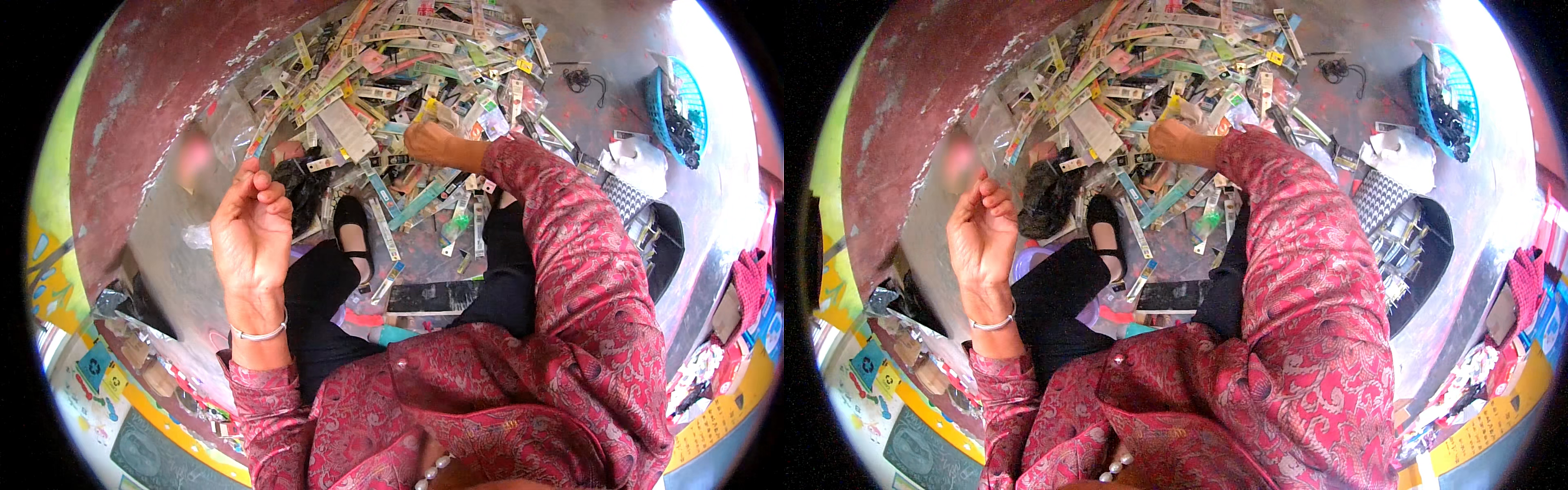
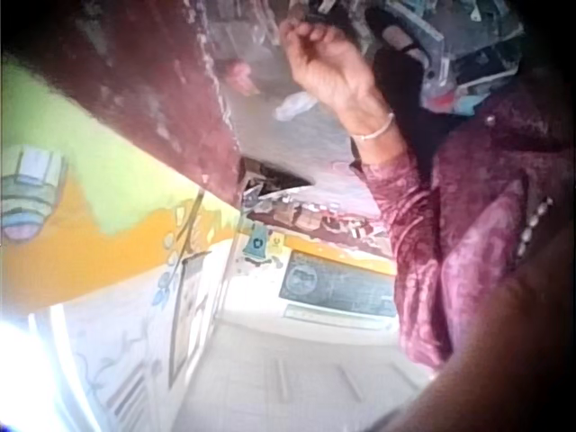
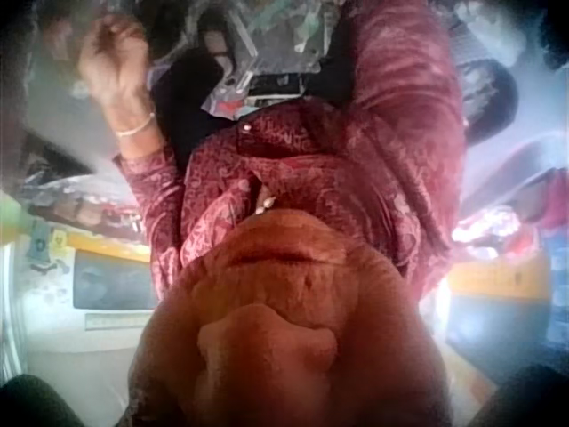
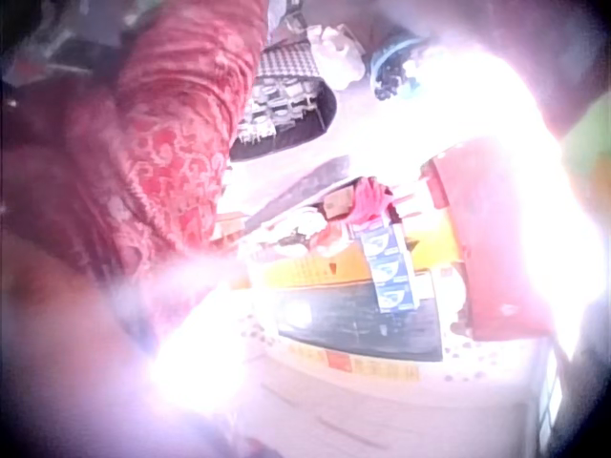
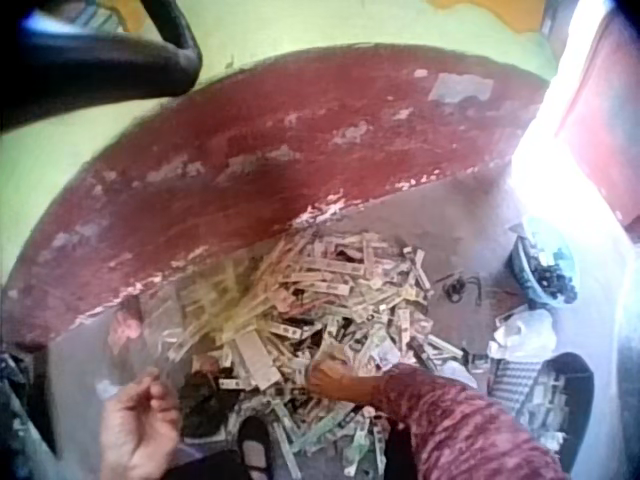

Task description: The person sorts through a pile of packaged items on the floor by hand, picking up individual items, holding them in one hand, and placing them into a plastic bag.

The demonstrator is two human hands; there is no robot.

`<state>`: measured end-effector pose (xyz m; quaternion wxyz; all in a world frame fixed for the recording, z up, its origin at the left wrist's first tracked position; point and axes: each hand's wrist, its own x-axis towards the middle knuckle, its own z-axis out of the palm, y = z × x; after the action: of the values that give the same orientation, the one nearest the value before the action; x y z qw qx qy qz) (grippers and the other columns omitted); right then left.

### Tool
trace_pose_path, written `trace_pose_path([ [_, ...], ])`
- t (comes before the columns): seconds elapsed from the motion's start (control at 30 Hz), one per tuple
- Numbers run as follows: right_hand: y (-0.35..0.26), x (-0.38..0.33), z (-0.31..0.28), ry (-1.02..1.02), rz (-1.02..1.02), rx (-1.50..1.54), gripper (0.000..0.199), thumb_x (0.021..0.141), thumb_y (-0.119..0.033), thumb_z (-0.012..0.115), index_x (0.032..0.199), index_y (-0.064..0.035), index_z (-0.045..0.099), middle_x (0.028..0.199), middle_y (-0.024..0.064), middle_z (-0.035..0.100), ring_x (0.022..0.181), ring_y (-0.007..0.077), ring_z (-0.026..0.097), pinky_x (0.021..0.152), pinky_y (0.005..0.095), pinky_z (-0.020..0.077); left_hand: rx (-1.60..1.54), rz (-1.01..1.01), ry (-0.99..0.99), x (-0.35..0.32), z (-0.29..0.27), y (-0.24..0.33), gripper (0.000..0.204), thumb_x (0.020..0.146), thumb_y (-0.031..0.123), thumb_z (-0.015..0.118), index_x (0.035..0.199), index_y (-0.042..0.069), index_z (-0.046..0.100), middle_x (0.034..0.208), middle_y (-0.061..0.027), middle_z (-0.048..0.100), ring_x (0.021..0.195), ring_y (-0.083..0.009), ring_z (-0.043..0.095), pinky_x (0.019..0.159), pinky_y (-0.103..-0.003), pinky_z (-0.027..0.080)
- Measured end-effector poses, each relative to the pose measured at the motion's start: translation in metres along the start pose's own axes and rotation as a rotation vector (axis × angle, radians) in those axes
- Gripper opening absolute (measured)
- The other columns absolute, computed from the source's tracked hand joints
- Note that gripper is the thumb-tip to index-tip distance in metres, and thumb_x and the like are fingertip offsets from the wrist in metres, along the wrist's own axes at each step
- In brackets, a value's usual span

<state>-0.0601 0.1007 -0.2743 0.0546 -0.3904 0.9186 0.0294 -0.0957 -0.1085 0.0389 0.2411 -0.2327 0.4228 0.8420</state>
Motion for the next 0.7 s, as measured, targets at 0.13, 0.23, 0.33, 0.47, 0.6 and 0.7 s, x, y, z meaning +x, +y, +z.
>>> trace_pose_path([
  [0.13, -0.001, -0.028, 0.019, -0.001, -0.019, 0.123, 0.011, 0.065, -0.015, 0.056, 0.060, -0.0071, 0.062, 0.063, 0.0063, 0.059, 0.061, 0.0211, 0.058, 0.047, 0.0306, 0.0456, -0.007, 0.004, -0.044, -0.002, 0.008, -0.002, 0.019, 0.084, 0.006, 0.047, 0.102, -0.002, 0.048, 0.076, -0.0042, 0.050, 0.065, -0.0103, 0.046, 0.056, -0.019, 0.041],
  [0.23, 0.007, -0.052, 0.010, -0.080, 0.008, 0.099, 0.010, 0.064, -0.016, 0.058, 0.057, -0.0095, 0.061, 0.061, 0.0067, 0.060, 0.060, 0.0212, 0.060, 0.049, 0.0340, 0.0471, -0.007, 0.010, -0.051, -0.004, 0.006, -0.003, 0.019, 0.084, 0.006, 0.047, 0.101, -0.003, 0.049, 0.077, -0.0043, 0.050, 0.065, -0.0102, 0.046, 0.056, -0.019, 0.041],
  [0.33, 0.012, -0.064, -0.001, -0.209, 0.065, 0.201, 0.009, 0.067, -0.015, 0.057, 0.065, -0.0086, 0.064, 0.067, 0.0091, 0.063, 0.065, 0.0235, 0.063, 0.055, 0.0370, 0.0494, -0.006, 0.014, -0.058, -0.001, 0.005, -0.001, 0.019, 0.084, 0.006, 0.048, 0.101, -0.003, 0.048, 0.077, -0.0044, 0.050, 0.065, -0.0103, 0.045, 0.056, -0.019, 0.040],
  [0.47, 0.026, -0.059, -0.036, -0.448, 0.277, 0.403, 0.017, 0.070, -0.017, 0.059, 0.082, -0.0071, 0.065, 0.085, 0.0128, 0.064, 0.082, 0.0276, 0.063, 0.066, 0.0405, 0.0498, -0.026, -0.012, -0.069, -0.005, 0.004, -0.003, 0.019, 0.084, 0.006, 0.048, 0.101, -0.003, 0.048, 0.077, -0.0048, 0.049, 0.065, -0.0108, 0.044, 0.055, -0.020, 0.040],
  [0.6, 0.050, -0.052, -0.051, -0.410, 0.346, 0.618, 0.023, 0.069, -0.022, 0.059, 0.085, -0.0059, 0.064, 0.087, 0.0142, 0.063, 0.084, 0.0307, 0.061, 0.067, 0.0422, 0.0488, -0.025, -0.025, -0.049, -0.002, 0.004, -0.003, 0.020, 0.084, 0.006, 0.048, 0.102, -0.002, 0.048, 0.076, -0.0049, 0.049, 0.064, -0.0112, 0.045, 0.055, -0.020, 0.039],
  [0.7, 0.043, -0.047, -0.058, -0.294, 0.432, 0.803, 0.029, 0.069, -0.026, 0.058, 0.086, -0.0030, 0.063, 0.089, 0.0164, 0.063, 0.086, 0.0322, 0.061, 0.069, 0.0446, 0.0476, -0.021, -0.038, -0.059, -0.001, 0.005, -0.001, 0.020, 0.084, 0.006, 0.048, 0.102, -0.002, 0.048, 0.075, -0.0047, 0.050, 0.064, -0.0115, 0.045, 0.056, -0.020, 0.039],
])
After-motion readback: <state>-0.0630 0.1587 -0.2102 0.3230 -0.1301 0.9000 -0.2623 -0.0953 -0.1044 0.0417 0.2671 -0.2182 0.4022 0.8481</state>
